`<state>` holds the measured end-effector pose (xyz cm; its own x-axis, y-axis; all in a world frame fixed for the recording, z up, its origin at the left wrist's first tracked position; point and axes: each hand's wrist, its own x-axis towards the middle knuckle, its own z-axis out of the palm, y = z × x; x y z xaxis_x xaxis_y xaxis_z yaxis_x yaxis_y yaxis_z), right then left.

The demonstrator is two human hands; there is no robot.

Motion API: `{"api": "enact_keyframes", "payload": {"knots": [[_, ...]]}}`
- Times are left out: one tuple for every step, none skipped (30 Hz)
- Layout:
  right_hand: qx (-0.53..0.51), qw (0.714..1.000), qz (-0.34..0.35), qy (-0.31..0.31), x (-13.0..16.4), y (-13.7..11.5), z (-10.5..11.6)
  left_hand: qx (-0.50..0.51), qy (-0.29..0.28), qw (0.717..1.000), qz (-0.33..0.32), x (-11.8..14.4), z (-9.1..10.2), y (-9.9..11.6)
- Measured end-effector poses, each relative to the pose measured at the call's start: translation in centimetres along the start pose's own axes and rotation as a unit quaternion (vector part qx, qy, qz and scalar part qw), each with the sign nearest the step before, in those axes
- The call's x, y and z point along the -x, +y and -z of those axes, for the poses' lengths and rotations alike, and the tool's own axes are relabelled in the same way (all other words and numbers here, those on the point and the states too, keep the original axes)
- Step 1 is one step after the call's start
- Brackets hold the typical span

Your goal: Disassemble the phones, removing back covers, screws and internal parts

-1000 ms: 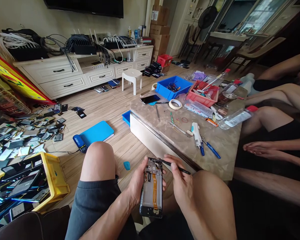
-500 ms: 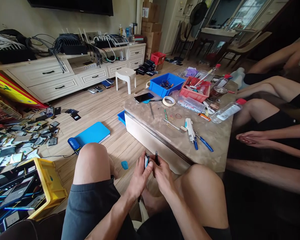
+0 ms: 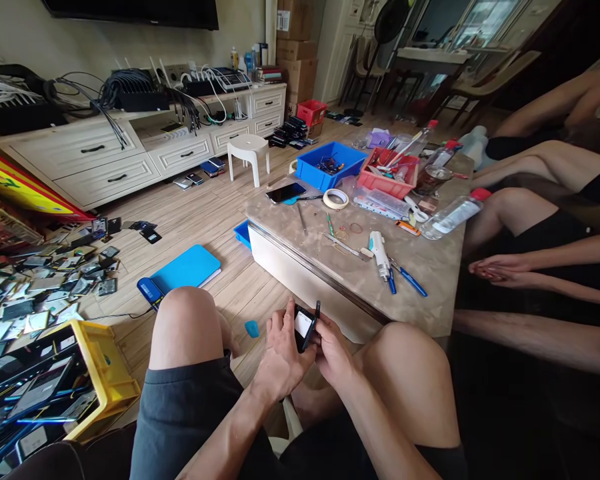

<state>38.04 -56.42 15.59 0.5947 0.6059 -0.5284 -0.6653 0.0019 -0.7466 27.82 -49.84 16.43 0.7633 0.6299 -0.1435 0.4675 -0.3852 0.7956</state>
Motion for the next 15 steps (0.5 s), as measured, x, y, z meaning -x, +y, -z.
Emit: {"api": "enact_keyframes", "payload": {"knots": [[-0.006, 1.000, -0.002, 0.003, 0.0, 0.0, 0.1, -0.009, 0.004, 1.000, 0.004, 0.0, 0.1, 0.1], [-0.011, 1.000, -0.004, 0.004, 0.0, 0.1, 0.1, -0.015, 0.007, 1.000, 0.008, 0.0, 0.1, 0.2], [-0.015, 1.000, -0.006, 0.004, 0.0, 0.1, 0.2, -0.017, 0.007, 1.000, 0.011, 0.0, 0.1, 0.3], [-0.019, 1.000, -0.008, 0.004, -0.1, 0.2, 0.3, -0.018, 0.007, 1.000, 0.013, 0.0, 0.2, 0.3], [-0.021, 1.000, -0.009, 0.005, -0.1, 0.3, 0.4, -0.018, 0.006, 1.000, 0.014, 0.0, 0.2, 0.2], [-0.023, 1.000, -0.010, 0.006, -0.1, 0.5, 0.5, -0.015, 0.006, 1.000, 0.011, 0.0, 0.2, 0.2], [-0.024, 1.000, -0.010, 0.009, -0.2, 0.6, 0.6, -0.012, 0.006, 1.000, 0.008, -0.1, 0.1, 0.1], [-0.024, 1.000, -0.010, 0.012, -0.3, 0.8, 0.7, -0.009, 0.005, 1.000, 0.005, -0.1, 0.1, 0.1], [-0.023, 1.000, -0.009, 0.016, -0.4, 1.0, 0.8, -0.005, 0.006, 1.000, 0.003, -0.2, 0.1, 0.1], [-0.022, 1.000, -0.007, 0.021, -0.5, 1.1, 0.8, 0.000, 0.005, 1.000, 0.001, -0.2, 0.2, 0.1], [-0.019, 1.000, -0.006, 0.024, -0.6, 1.2, 0.8, 0.005, 0.005, 1.000, 0.002, -0.3, 0.3, 0.3], [-0.016, 1.000, -0.006, 0.025, -0.6, 1.4, 0.8, 0.011, 0.006, 1.000, 0.006, -0.3, 0.5, 0.4], [-0.012, 1.000, -0.007, 0.025, -0.6, 1.4, 0.7, 0.017, 0.005, 1.000, 0.009, -0.2, 0.7, 0.6], [-0.007, 1.000, -0.010, 0.028, -0.6, 1.5, 0.7, 0.026, 0.001, 1.000, 0.013, -0.2, 0.8, 0.8], [-0.001, 0.999, -0.016, 0.029, -0.5, 1.5, 0.9, 0.037, -0.006, 0.999, 0.017, -0.1, 1.0, 0.9]]}}
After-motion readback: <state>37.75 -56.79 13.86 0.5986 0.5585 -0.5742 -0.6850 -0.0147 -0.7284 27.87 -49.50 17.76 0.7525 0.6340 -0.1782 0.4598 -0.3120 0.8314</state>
